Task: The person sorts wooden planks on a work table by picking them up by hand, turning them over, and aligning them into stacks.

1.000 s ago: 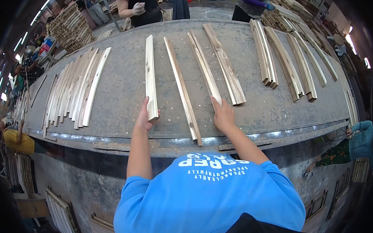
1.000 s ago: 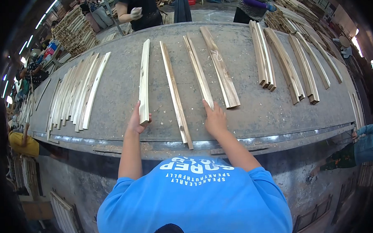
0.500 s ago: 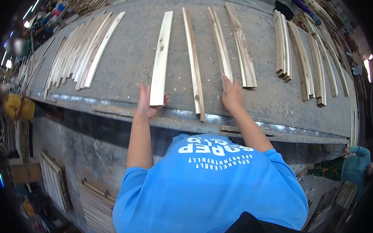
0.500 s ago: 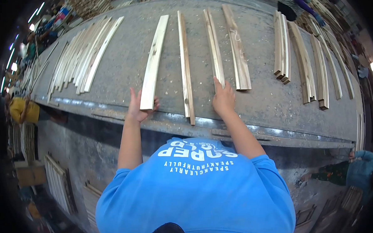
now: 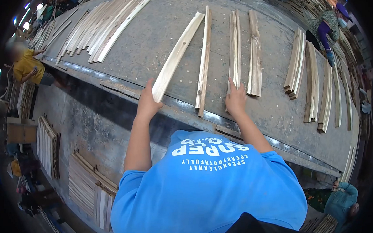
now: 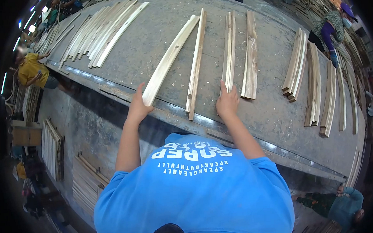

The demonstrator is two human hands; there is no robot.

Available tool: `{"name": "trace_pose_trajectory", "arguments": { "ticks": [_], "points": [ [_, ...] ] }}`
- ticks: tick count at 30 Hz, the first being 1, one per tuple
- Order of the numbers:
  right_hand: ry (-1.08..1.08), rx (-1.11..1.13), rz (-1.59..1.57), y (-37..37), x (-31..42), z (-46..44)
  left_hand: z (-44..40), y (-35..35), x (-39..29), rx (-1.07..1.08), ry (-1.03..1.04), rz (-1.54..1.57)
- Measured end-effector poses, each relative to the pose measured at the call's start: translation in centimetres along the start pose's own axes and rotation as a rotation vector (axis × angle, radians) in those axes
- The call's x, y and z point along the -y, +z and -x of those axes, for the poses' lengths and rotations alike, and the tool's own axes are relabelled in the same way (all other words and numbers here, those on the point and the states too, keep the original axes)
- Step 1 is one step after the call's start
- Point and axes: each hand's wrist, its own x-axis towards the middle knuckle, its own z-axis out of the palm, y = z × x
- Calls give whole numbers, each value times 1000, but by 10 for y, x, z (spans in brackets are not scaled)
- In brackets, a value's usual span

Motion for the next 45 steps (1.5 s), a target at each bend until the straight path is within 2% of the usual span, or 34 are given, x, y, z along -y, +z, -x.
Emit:
{"name": "trace_pose_trajectory", "arguments": {
  "ticks": [2, 7, 9, 10, 12, 13, 15, 18, 22, 24, 25, 26, 28, 29, 31, 33, 34, 36, 38, 39, 41, 43, 45],
  "points": [
    [-10, -7, -11, 1, -2, 0, 7, -7, 1, 107, -225, -65],
    [-33, -20, -47, 3, -10, -1, 21, -9, 19, 112, -187, -4],
    [-40, -24, -59, 1, -11, 0, 26, -20, 3, 173, -338, 209],
    [-42, -19, -55, 0, -11, 0, 25, -9, 20, 170, -336, 208],
    [-41, -10, -52, -2, -11, 0, 21, 23, 70, 86, -385, 740],
    [-42, -9, -60, -2, -11, -1, 20, 20, 65, 89, -389, 740],
    [-45, 9, -66, -1, -14, 3, 22, 9, 48, 247, -705, 912],
    [-48, -2, -102, -1, -15, -1, 20, 15, 29, 200, -649, 771],
    [-51, -2, -96, 2, -17, 0, 20, 25, 22, 150, -562, 761],
    [-42, -17, -99, 1, -16, -1, 16, 28, 9, 156, -533, 867],
    [-42, 0, -99, 0, -16, 0, 11, 35, 7, 117, -558, 1045],
    [-45, 13, -98, -2, -16, 0, -1, 41, 5, 119, -538, 1044],
    [-46, -24, -99, -1, -17, -1, -43, 47, -2, -24, -532, 966],
    [-47, -19, -96, -2, -16, 0, -73, 50, 4, -84, -443, 818],
    [-33, 16, -109, -5, -15, 1, -130, 41, -6, -204, -327, 745],
    [-27, 10, -121, -2, -16, 4, -193, 66, 6, -768, -177, -46],
    [-34, 6, -123, -3, -17, 1, -196, 54, -15, -778, -163, -39],
    [-36, 0, -138, -7, -17, 1, -174, 25, -75, -675, 74, 265],
    [-42, 2, -151, -10, -18, 2, -140, 42, -102, -334, 86, 365],
    [-33, 23, -151, -12, -18, 2, -115, 58, -117, -191, 69, 279],
    [-30, 27, -163, -13, -18, 1, -63, 93, -144, 94, -43, -129],
    [-64, 39, -160, -11, -21, 1, -36, 129, -140, 243, -48, -269],
    [-105, 37, -132, -12, -19, 2, -16, 142, -143, 205, -13, -303]
  ]
}}
